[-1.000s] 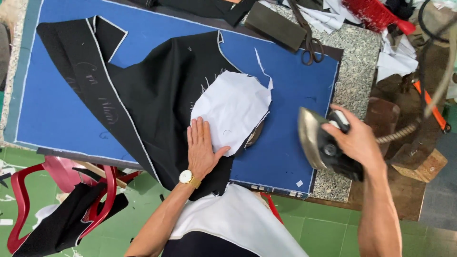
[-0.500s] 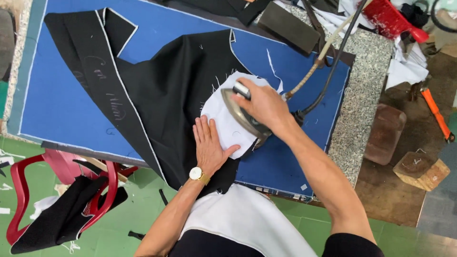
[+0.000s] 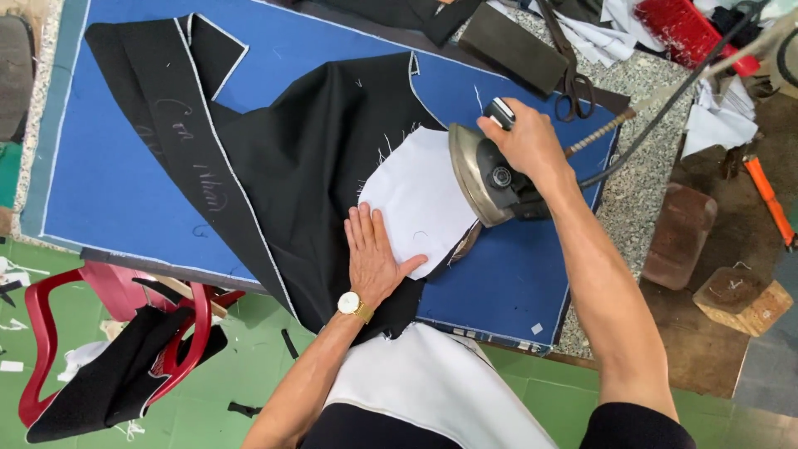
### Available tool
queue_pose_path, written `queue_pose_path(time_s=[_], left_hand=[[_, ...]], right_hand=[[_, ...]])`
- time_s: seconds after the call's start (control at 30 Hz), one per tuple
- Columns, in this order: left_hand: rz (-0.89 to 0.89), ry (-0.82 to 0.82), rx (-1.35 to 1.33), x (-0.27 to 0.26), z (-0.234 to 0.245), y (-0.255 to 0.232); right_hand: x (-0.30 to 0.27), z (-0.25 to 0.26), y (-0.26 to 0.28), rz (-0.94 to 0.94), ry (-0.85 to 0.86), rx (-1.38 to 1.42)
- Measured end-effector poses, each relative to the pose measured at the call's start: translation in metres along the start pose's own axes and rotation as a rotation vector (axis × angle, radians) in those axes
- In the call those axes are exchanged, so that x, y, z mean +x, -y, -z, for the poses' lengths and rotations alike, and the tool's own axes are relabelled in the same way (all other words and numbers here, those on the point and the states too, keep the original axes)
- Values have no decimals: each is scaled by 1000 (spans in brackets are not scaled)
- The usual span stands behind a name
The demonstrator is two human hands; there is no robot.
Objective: The person irons a black fabric piece on a blue work surface using a steam iron and a white pressing cloth. They repeatedly place the cloth over the fabric, press with the iron, and reposition the cloth to cover different areas.
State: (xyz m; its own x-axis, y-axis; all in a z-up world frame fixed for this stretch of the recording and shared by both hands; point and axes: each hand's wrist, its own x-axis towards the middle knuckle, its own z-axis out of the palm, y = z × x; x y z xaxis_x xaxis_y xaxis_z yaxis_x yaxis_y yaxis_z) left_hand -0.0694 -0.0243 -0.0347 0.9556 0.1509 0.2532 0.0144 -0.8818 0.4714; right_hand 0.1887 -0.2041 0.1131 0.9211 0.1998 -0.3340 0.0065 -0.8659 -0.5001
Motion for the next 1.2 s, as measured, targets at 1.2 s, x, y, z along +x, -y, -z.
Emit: queue_pose_path(time_s=[1.2], left_hand=[[-87,-86,-214,-4,84,40]], right_hand=[[-96,-12,108,145,306,23]])
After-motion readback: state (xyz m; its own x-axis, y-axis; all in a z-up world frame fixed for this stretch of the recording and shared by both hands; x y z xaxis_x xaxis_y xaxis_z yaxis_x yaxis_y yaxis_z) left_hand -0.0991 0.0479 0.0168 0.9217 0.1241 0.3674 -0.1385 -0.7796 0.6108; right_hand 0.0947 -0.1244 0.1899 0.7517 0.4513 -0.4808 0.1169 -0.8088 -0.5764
